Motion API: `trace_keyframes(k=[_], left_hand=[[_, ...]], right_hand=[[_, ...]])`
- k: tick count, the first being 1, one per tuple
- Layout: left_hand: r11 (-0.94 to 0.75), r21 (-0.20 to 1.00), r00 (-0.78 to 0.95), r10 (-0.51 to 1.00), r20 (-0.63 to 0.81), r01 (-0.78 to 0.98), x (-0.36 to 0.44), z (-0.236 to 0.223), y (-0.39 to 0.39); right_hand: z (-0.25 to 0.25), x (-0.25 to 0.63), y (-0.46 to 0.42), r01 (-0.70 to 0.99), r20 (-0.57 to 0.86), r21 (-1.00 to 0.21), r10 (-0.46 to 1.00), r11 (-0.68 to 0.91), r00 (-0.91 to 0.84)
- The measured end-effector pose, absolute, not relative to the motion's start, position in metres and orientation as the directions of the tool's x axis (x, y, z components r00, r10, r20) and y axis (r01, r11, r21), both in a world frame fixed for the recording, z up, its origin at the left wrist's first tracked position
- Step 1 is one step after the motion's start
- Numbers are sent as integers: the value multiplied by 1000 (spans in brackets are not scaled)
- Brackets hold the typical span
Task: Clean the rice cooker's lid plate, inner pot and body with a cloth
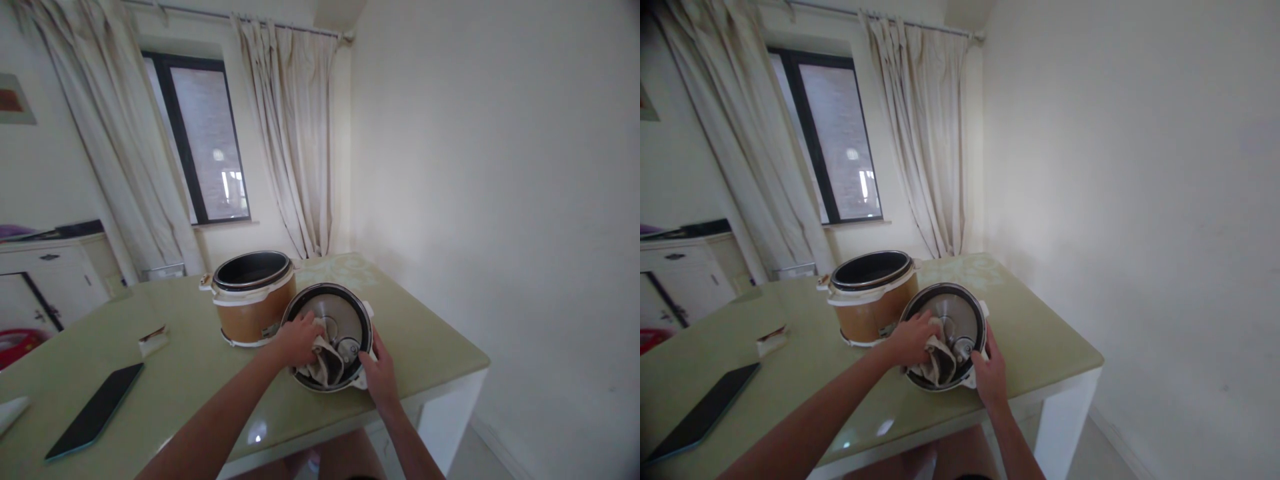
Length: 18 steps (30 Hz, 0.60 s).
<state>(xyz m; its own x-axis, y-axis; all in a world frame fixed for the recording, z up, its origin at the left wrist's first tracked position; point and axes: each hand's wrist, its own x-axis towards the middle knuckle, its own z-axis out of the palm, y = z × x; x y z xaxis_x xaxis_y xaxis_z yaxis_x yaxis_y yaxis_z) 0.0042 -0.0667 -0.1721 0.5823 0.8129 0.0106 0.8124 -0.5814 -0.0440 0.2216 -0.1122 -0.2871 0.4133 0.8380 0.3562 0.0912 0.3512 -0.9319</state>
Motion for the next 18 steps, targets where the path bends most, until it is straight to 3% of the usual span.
trace_keyframes(k=[7,12,18], left_hand=[[-709,-110,709,704,-40,697,21,-179,-81],[-680,-133,691,721,55,721,34,-188,-76],[-637,-68,638,751,169,768,53,-184,-60]], right_hand=[[-287,222,-112,121,391,-918,814,378,429],[-286,221,-111,143,377,-926,816,351,439],[-285,222,-109,136,347,-938,828,320,440]])
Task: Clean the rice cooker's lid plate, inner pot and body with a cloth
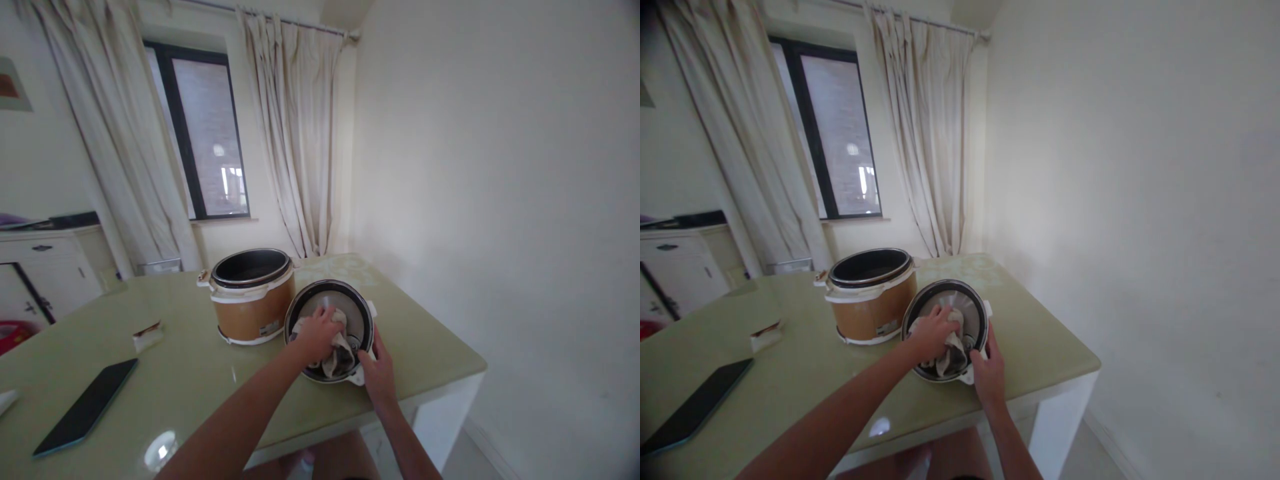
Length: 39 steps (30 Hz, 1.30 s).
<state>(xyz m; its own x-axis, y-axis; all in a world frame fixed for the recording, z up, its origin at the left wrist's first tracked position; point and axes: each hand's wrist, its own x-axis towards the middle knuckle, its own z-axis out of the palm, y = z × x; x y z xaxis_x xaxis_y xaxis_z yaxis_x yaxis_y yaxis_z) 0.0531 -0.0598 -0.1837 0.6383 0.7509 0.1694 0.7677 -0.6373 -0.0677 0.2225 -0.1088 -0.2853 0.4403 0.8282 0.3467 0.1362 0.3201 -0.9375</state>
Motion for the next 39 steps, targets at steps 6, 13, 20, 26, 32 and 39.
trace_keyframes(k=[6,13,20,26,32,39], left_hand=[[-695,-108,694,666,274,711,86,-171,-46],[-536,-46,518,785,340,843,56,-171,-27],[-474,-16,471,870,142,880,14,-173,-39],[-634,-18,628,770,-114,773,17,-171,-52],[-738,-63,735,675,-65,672,33,-181,-72],[-800,-167,815,543,204,576,56,-185,-57]], right_hand=[[-284,227,-107,138,366,-931,840,339,401],[-283,227,-106,125,350,-937,851,327,391],[-283,224,-106,131,335,-942,847,309,412],[-284,225,-105,122,328,-944,854,306,403],[-282,227,-105,116,353,-935,846,335,401],[-285,226,-107,154,373,-928,837,339,400]])
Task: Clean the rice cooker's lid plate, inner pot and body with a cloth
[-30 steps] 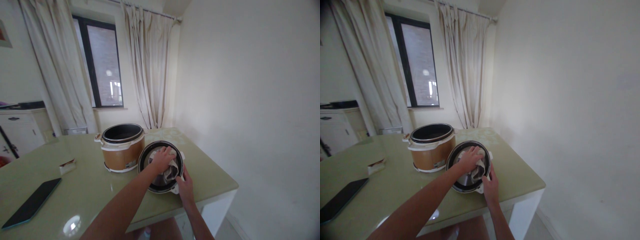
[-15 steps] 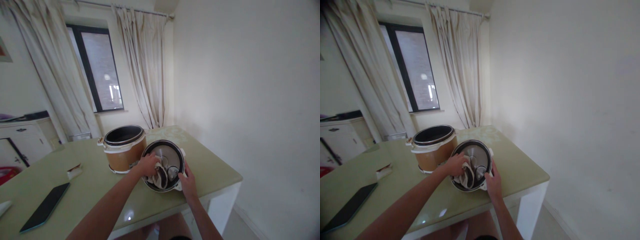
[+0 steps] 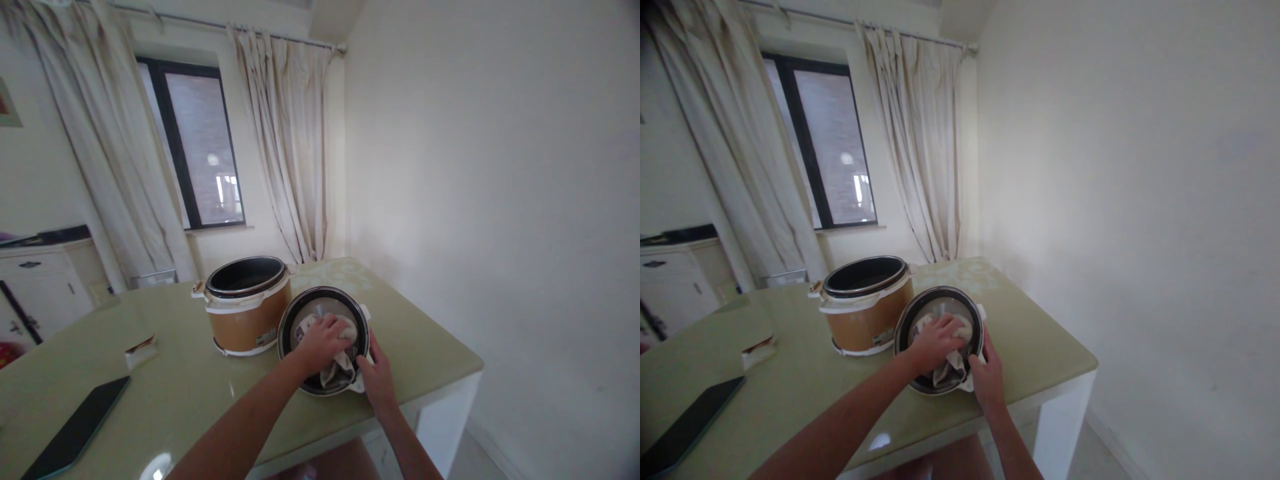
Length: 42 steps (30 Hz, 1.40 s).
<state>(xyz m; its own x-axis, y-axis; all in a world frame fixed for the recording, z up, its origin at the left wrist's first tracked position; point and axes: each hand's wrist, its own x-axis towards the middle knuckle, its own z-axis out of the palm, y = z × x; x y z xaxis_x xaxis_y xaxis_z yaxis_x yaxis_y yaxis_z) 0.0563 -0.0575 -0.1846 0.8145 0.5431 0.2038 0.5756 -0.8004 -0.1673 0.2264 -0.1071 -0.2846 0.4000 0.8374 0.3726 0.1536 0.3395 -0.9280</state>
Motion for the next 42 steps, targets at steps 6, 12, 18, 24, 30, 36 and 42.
trace_keyframes(k=[6,12,18,24,30,36,42], left_hand=[[-809,-153,814,521,258,567,81,-171,-32],[-495,-45,486,825,288,868,58,-171,-18],[-449,-38,450,886,113,893,25,-169,-30],[-628,182,644,764,-38,756,7,-169,-59],[-603,509,679,733,49,614,23,-192,-82],[-538,748,669,723,173,388,11,-205,-78],[-529,726,391,841,375,440,-26,-215,-82]], right_hand=[[-279,228,-108,160,387,-922,841,352,378],[-276,227,-106,152,371,-929,843,338,389],[-278,221,-111,102,333,-942,848,321,412],[-290,220,-111,153,354,-935,828,320,434],[-276,230,-119,624,703,-672,608,398,370],[-210,223,-119,648,519,-372,727,665,-449],[-208,211,-110,755,348,-327,815,568,-462]])
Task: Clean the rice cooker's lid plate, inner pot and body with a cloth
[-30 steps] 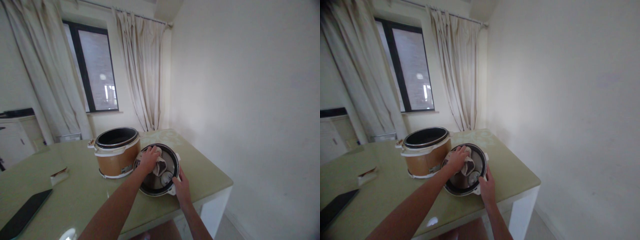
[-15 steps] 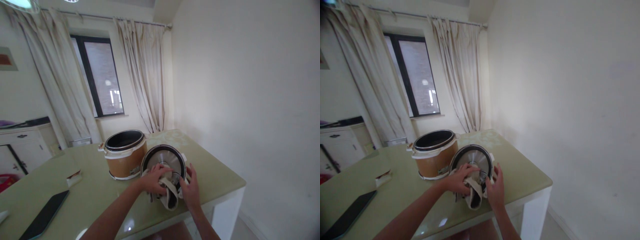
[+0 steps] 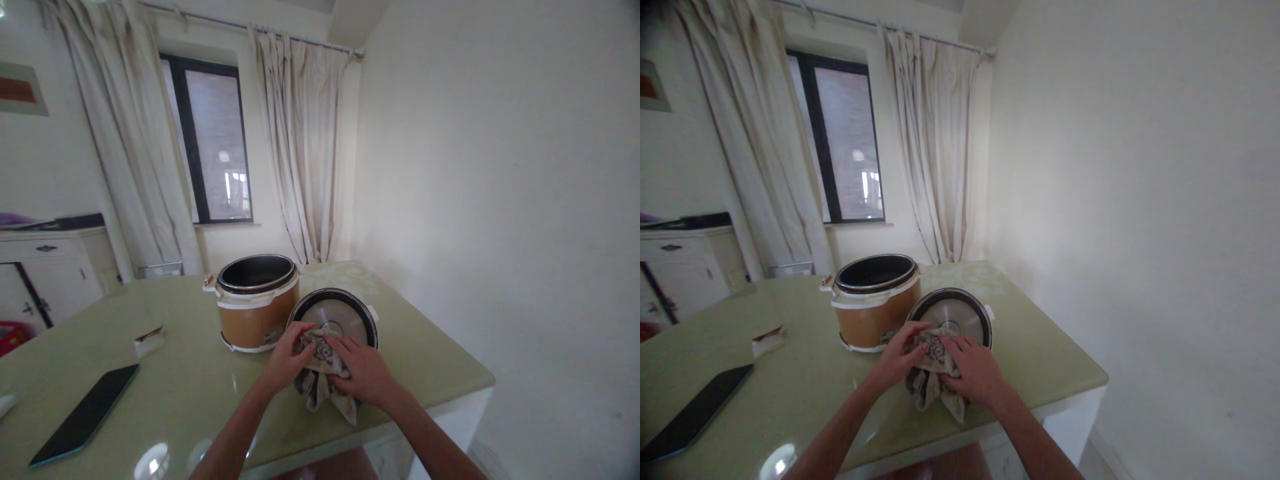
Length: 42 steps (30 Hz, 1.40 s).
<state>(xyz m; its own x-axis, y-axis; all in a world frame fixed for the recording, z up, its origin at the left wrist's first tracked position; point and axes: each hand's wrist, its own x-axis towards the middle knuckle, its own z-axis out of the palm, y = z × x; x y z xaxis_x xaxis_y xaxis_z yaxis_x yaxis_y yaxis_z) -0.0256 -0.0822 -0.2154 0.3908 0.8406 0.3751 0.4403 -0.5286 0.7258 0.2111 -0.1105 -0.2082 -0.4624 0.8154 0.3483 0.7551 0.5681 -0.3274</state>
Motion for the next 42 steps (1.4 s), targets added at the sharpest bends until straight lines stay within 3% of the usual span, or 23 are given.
trace_keyframes(k=[5,7,10,13,16,22,27,31,33,36,40,42], left_hand=[[-488,466,354,868,348,738,-25,-235,-93],[-481,426,360,871,335,766,-25,-236,-94],[-494,369,400,865,305,787,-26,-228,-94],[-502,298,436,860,264,812,-25,-216,-92],[-486,283,437,872,220,827,-21,-211,-88],[-468,466,374,883,284,751,-21,-228,-83],[-488,529,285,861,420,694,-15,-246,-88],[-511,465,219,808,547,723,-4,-271,-85],[-528,425,188,761,620,735,-1,-286,-80],[-554,377,148,683,715,742,-2,-304,-73],[-581,345,144,634,760,738,-5,-310,-72],[-574,351,130,634,762,740,-5,-306,-76]], right_hand=[[-206,216,-106,732,343,-426,844,531,-413],[-196,222,-103,707,366,-478,850,522,-380],[-183,229,-100,777,392,-463,885,426,-252],[-180,228,-101,847,276,-428,938,314,-209],[-187,220,-98,808,210,-482,940,339,-269],[-189,208,-80,485,274,-765,895,425,-351],[-184,191,-72,72,344,-932,929,356,-138],[-193,166,-59,-182,317,-924,940,335,124],[-201,156,-54,-175,268,-942,955,287,126],[-211,147,-53,11,273,-962,962,273,0],[-211,150,-57,130,400,-884,871,449,-286],[-205,156,-55,144,447,-859,856,492,-260]])
